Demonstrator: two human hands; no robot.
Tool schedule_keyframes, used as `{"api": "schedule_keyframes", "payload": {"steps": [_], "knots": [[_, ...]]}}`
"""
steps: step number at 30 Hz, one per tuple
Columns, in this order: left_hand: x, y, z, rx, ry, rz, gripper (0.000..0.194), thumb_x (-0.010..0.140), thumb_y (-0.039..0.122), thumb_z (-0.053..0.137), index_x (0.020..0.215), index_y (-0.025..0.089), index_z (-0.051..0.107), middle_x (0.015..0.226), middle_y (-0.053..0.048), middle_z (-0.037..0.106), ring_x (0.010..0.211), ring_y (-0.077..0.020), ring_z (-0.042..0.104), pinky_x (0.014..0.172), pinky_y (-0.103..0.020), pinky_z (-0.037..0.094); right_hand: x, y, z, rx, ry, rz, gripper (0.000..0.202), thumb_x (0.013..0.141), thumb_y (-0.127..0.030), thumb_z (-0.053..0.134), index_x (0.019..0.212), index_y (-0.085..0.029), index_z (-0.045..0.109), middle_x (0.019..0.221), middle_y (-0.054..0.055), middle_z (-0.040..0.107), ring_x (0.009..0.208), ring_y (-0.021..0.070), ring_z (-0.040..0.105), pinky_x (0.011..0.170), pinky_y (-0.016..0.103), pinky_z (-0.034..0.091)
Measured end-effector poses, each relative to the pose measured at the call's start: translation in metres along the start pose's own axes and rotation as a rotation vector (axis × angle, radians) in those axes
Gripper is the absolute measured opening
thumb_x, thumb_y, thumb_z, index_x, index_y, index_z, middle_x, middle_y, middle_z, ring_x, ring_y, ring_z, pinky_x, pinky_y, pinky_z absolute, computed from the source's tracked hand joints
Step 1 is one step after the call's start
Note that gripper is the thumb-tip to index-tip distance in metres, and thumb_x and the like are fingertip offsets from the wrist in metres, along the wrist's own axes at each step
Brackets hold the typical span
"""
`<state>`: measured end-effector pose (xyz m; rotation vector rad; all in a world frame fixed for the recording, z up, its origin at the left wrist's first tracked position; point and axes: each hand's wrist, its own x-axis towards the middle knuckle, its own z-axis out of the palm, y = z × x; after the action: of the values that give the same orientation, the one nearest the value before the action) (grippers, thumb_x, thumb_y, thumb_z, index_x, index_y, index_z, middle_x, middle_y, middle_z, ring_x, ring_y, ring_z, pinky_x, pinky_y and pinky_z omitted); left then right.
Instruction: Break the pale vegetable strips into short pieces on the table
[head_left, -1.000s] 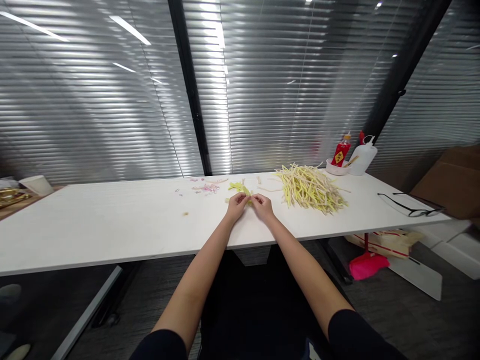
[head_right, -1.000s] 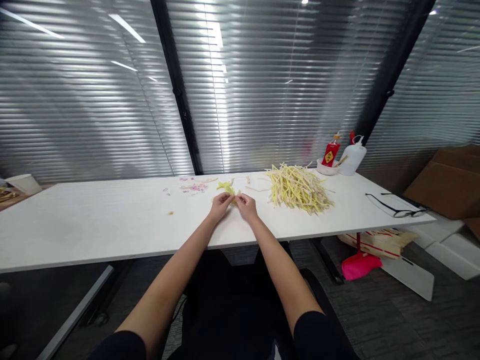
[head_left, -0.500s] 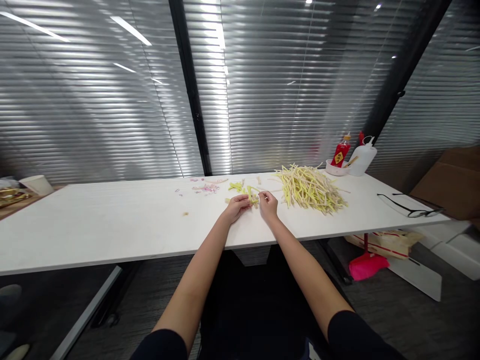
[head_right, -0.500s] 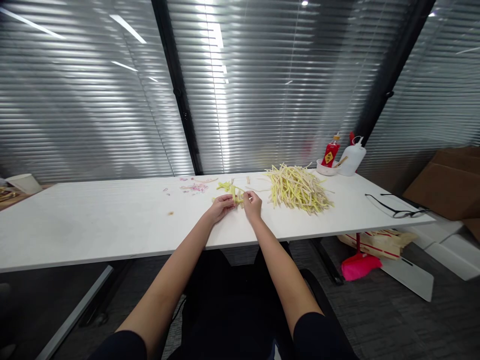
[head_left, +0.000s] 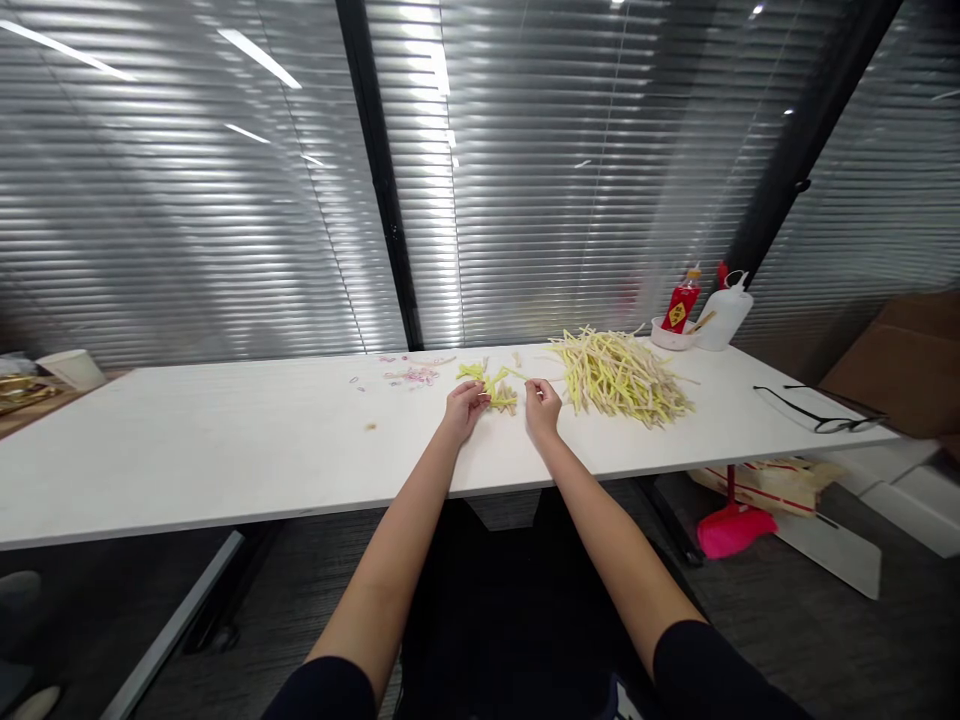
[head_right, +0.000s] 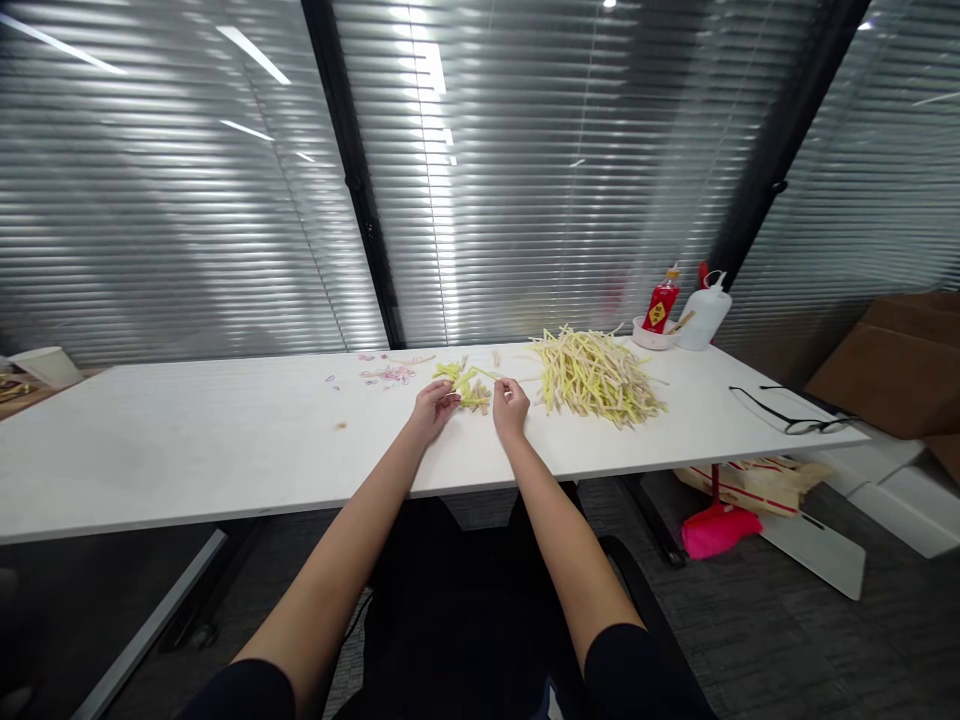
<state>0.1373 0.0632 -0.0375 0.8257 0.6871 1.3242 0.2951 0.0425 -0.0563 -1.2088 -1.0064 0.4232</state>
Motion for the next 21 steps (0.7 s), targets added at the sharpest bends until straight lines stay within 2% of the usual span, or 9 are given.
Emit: {"api": "schedule_keyframes", "payload": {"steps": [7,13,21], "knots": [[0.0028,-0.0008,-0.0031,0.020,0.105,0.082,0.031,0.064,0.032,0.078,0.083,0.019,0.059,0.077,0.002,0.060,0.069,-0.0092,0.063,0.070,-0.024,0.052,-0.0015,-0.0005,-0.0017,-0.071,-0.010,-0.042,0.032,0.083,-0.044,0.042,0.082,-0.018,0.060,0.081,0.005,0.063,0.065,0.0157,0.049,0.064,0.026,0.041],[0.0025,-0.0004,-0.0027,0.062,0.051,0.104,0.035,0.059,0.034,0.082,0.082,0.017,0.062,0.070,0.002,0.058,0.063,-0.0080,0.060,0.069,-0.023,0.051,0.0005,-0.0002,-0.0023,-0.059,0.058,-0.043,0.031,0.082,-0.042,0.041,0.084,-0.017,0.060,0.081,0.005,0.062,0.064,0.0155,0.047,0.064,0.027,0.040],[-0.0017,0.0032,-0.0013,0.135,0.113,0.187,0.033,0.061,0.039,0.079,0.082,0.019,0.064,0.083,-0.001,0.062,0.069,-0.0103,0.061,0.061,-0.023,0.046,0.0013,0.0026,-0.0033,-0.097,0.081,-0.050,0.028,0.081,-0.040,0.043,0.079,-0.018,0.059,0.076,0.004,0.061,0.064,0.0162,0.048,0.064,0.027,0.041]]}}
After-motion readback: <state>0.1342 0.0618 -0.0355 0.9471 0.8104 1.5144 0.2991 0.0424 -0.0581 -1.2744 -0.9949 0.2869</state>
